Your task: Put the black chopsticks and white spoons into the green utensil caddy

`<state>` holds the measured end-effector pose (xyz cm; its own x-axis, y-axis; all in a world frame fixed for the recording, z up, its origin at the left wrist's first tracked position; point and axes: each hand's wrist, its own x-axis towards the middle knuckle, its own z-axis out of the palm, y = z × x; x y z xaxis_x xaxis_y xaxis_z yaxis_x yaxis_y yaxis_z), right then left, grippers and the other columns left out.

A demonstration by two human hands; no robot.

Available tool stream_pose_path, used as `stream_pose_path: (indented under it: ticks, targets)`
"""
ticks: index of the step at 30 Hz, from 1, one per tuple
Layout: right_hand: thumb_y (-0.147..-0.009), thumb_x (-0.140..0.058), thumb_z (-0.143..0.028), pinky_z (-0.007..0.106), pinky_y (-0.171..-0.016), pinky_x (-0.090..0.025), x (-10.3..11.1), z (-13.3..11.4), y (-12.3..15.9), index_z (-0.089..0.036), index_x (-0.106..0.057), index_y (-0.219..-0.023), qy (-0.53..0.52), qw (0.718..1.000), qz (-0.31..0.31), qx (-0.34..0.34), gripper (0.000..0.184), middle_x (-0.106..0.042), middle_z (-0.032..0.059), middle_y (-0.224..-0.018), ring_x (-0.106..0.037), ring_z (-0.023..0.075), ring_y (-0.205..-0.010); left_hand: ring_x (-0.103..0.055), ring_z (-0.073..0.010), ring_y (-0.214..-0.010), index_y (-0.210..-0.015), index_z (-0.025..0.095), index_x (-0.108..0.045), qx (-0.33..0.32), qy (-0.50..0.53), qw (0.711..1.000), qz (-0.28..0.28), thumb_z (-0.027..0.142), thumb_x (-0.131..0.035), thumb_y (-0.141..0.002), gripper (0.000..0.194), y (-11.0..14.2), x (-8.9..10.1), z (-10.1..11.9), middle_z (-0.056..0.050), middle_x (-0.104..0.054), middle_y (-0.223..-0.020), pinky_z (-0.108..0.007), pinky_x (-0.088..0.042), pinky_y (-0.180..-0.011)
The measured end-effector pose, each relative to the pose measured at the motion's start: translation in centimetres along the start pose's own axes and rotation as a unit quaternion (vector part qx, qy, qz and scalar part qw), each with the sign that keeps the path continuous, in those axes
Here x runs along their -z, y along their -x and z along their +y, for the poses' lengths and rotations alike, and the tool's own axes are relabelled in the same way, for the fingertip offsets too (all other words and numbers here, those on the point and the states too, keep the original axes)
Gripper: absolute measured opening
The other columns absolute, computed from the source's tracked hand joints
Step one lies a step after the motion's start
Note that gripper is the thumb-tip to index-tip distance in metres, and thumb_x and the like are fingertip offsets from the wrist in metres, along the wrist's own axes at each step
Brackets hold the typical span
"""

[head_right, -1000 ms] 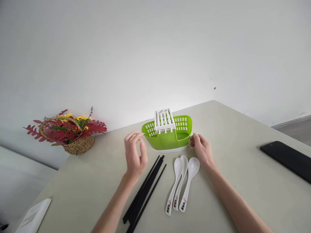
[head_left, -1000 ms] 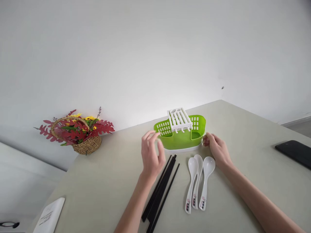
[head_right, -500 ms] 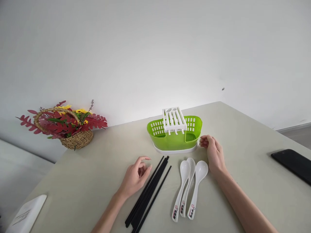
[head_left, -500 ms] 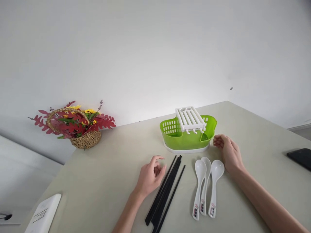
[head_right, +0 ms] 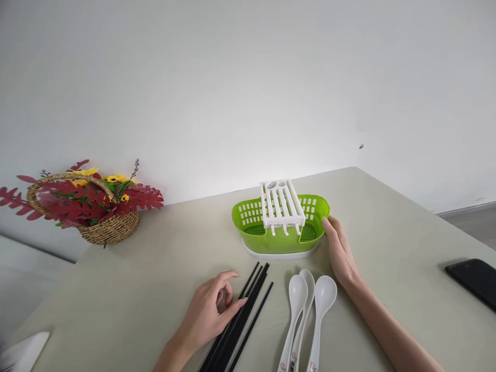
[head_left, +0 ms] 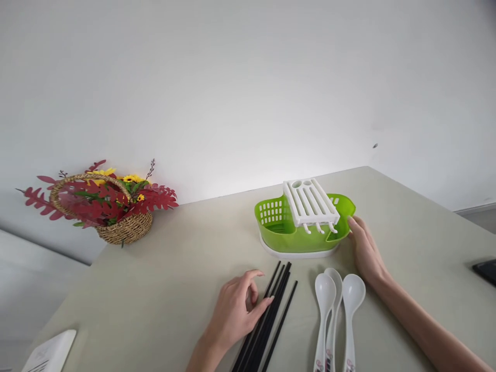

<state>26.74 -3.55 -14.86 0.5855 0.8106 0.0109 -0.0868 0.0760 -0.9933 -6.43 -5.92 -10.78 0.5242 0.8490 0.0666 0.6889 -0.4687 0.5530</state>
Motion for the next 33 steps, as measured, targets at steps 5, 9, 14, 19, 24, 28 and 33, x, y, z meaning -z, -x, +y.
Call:
stream_pose_path:
  ticks: [5,9,14,19,24,28,33]
  targets:
    - [-0.084,-0.069,-0.056,0.036,-0.1,-0.053,-0.2,-0.4,-0.9,-0.034,-0.072,-0.111,0.032,0.998,-0.048,0.01,0.036,-0.076,-0.0003,-0.112,-0.061,0.0296,-0.125,-0.062,-0.0143,-0.069,-0.131,0.029,-0.052,0.011,-0.003,1.0,-0.001,0.034,-0.059,-0.097,0.036,0.1,-0.1,-0.3,0.005,-0.066,-0.081,-0.031,-0.054,-0.081]
    - [-0.086,-0.065,-0.057,0.04,-0.099,-0.055,-0.2,0.4,-1.1,-0.036,-0.072,-0.113,0.02,0.999,-0.045,-0.001,0.034,-0.076,-0.0009,-0.113,-0.061,0.0312,-0.127,-0.064,-0.0152,-0.07,-0.134,0.031,-0.052,0.01,-0.014,1.0,0.007,0.034,-0.063,-0.094,0.041,0.3,-0.1,-0.4,0.003,-0.068,-0.083,-0.033,-0.057,-0.084]
    - [-0.09,-0.059,-0.058,0.039,-0.1,-0.054,0.0,0.8,-1.1,-0.034,-0.07,-0.12,0.03,0.998,-0.052,-0.021,0.04,-0.076,-0.0003,-0.115,-0.063,0.0296,-0.123,-0.064,-0.0144,-0.065,-0.136,0.034,-0.051,0.008,-0.025,1.0,0.005,0.032,-0.064,-0.092,0.046,0.3,0.0,-0.5,0.004,-0.068,-0.083,-0.035,-0.058,-0.087]
    - [-0.09,-0.057,-0.059,0.038,-0.096,-0.057,0.2,0.3,-1.0,-0.033,-0.069,-0.124,0.049,0.997,-0.059,-0.021,0.044,-0.077,0.0008,-0.11,-0.067,0.0289,-0.114,-0.065,-0.0149,-0.067,-0.138,0.034,-0.048,0.02,-0.023,0.999,-0.013,0.034,-0.06,-0.095,0.044,0.1,0.1,-0.5,0.004,-0.067,-0.082,-0.037,-0.058,-0.09]
    - [-0.089,-0.06,-0.06,0.035,-0.093,-0.058,0.3,-0.4,-0.9,-0.033,-0.071,-0.12,0.066,0.996,-0.064,-0.016,0.043,-0.077,0.0005,-0.113,-0.068,0.0289,-0.114,-0.067,-0.0165,-0.069,-0.137,0.033,-0.052,0.02,-0.023,1.0,-0.005,0.033,-0.058,-0.096,0.041,0.0,0.2,-0.1,0.003,-0.068,-0.082,-0.037,-0.058,-0.089]
    - [-0.093,-0.056,-0.06,0.032,-0.101,-0.053,0.3,-0.8,-0.9,-0.035,-0.069,-0.124,0.062,0.995,-0.077,-0.024,0.042,-0.072,-0.0025,-0.128,-0.063,0.0256,-0.123,-0.068,-0.0159,-0.069,-0.132,0.032,-0.058,0.006,-0.023,1.0,0.02,0.034,-0.063,-0.092,0.041,-0.2,0.4,0.4,0.004,-0.068,-0.079,-0.033,-0.059,-0.086]
    - [-0.093,-0.056,-0.061,0.031,-0.112,-0.043,0.4,-0.8,-0.9,-0.036,-0.069,-0.125,0.063,0.994,-0.084,-0.025,0.042,-0.068,-0.0043,-0.134,-0.058,0.0226,-0.13,-0.068,-0.0162,-0.074,-0.134,0.031,-0.055,0.0,-0.038,0.999,0.019,0.033,-0.059,-0.094,0.04,-0.2,0.2,0.6,0.003,-0.068,-0.085,-0.034,-0.057,-0.088]
